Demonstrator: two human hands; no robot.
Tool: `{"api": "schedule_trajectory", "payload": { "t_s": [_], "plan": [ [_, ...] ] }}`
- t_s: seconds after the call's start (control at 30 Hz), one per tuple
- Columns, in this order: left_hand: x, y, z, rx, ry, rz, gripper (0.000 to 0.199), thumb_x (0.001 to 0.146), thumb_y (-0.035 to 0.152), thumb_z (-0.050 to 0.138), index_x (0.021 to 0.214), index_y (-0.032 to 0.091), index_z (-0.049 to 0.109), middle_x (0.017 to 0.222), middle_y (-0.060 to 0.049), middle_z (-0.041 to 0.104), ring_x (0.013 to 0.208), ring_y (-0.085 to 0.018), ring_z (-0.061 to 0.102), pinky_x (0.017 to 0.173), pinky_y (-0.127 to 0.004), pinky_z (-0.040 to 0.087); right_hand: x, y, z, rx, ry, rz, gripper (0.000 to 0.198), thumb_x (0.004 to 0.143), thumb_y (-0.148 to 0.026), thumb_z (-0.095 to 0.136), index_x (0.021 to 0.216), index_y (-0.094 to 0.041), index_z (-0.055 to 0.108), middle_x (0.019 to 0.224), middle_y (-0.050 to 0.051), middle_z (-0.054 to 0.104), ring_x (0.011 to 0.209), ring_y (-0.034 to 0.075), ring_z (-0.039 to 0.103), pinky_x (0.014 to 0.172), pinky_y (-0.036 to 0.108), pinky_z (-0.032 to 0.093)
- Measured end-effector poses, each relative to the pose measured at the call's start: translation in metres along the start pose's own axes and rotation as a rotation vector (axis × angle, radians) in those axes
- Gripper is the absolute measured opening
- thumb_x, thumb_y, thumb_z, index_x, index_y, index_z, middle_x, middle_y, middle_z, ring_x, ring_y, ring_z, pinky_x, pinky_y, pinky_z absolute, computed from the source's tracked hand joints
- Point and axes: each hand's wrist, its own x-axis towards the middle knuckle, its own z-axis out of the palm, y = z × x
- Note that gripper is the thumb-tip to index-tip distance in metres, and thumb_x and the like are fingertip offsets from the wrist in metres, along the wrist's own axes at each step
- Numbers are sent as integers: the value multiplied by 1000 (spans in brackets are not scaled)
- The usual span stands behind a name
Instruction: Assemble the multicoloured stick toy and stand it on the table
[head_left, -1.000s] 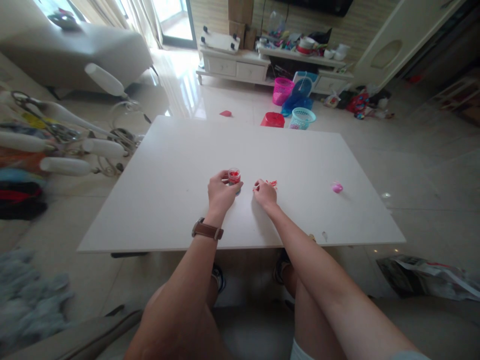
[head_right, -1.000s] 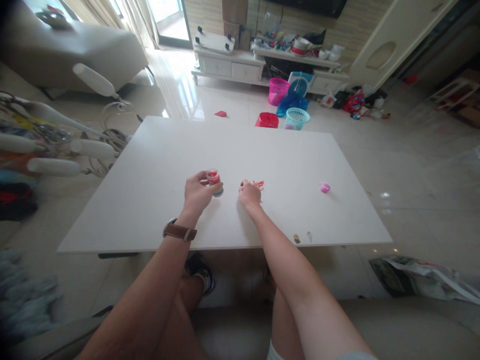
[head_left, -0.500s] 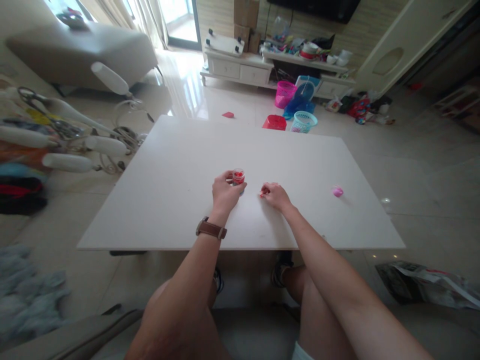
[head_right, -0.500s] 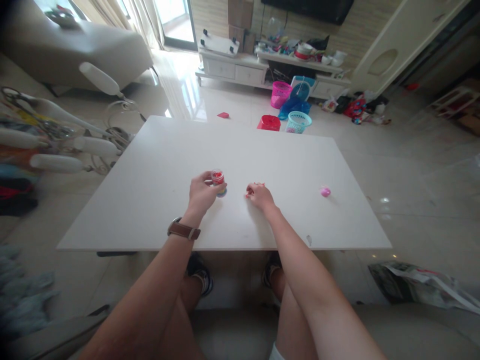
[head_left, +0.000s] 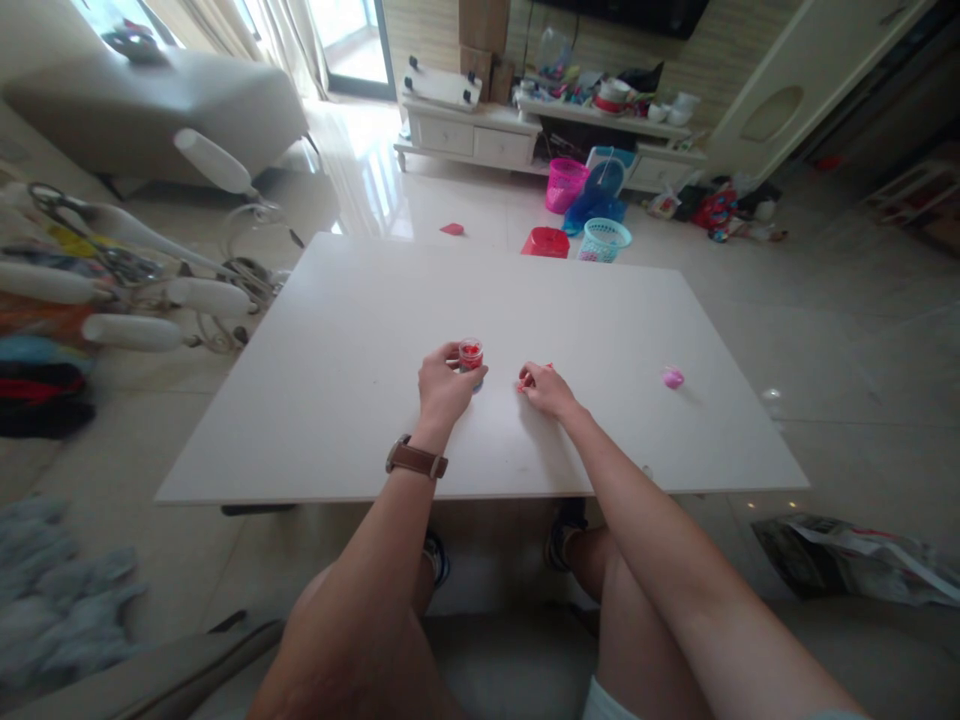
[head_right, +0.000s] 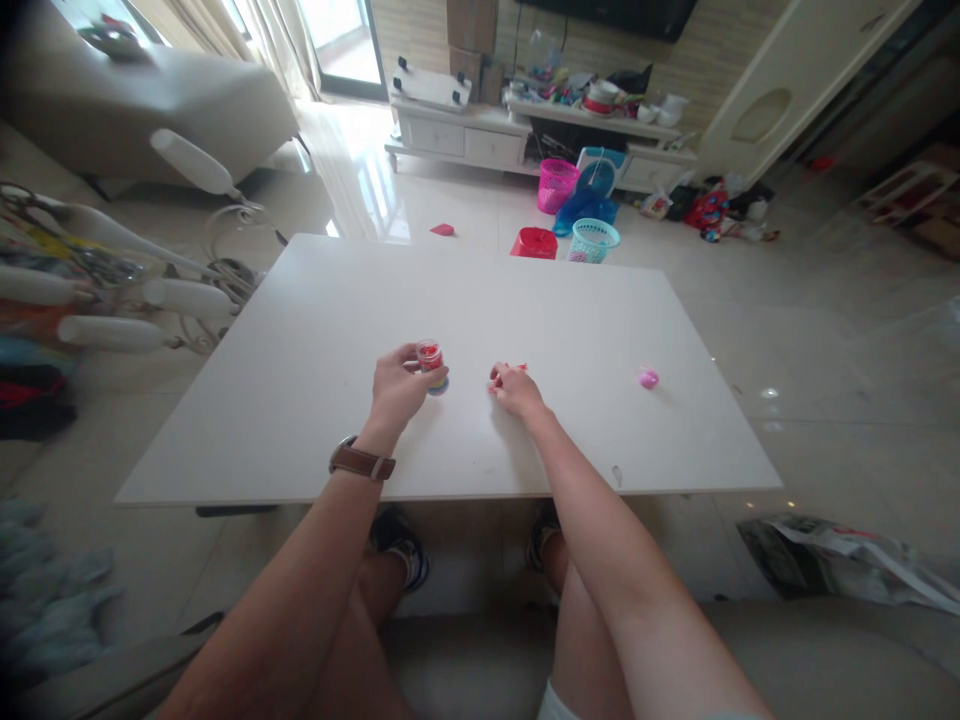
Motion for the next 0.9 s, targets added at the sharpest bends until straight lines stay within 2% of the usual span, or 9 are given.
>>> {"api": "schedule_trajectory", "payload": {
  "t_s": [0.13,0.23,0.63,0.8,0.9],
  "plan": [
    [0,0,1,-6,-7,11,37,63,25,80,99,19,75,98,-6,76,89,-22,72,75,-30,57,-2,6,-9,28,44,106,20,88,-13,64,106,-22,65,96,1,75,87,15,67,77,24,45],
    [-1,0,3,-12,-13,7,37,63,25,80,99,19,75,98,-5,75,89,-21,72,73,-29,56,-8,9,-15,0,16,177,15,87,-14,66,98,-23,67,100,1,76,90,15,68,76,23,45],
    [-4,2,9,15,-32,1,34,64,24,79,97,20,75,97,-4,76,91,-22,72,75,-29,55,-21,22,-16,-86,-107,233,7,79,-15,73,83,-21,74,96,6,77,93,20,70,81,25,47],
    [-4,1,11,24,-49,2,35,64,24,79,99,21,75,99,-4,76,93,-22,72,76,-30,56,-22,19,-15,-63,-118,242,11,75,-9,70,76,-19,72,94,10,76,92,24,71,83,28,49],
    [-3,0,13,49,-58,-3,35,65,24,79,100,22,75,99,-4,76,93,-22,72,77,-31,56,-22,10,-15,-4,-100,230,12,72,-7,69,70,-18,69,87,10,75,89,24,71,84,29,50]
  ]
}}
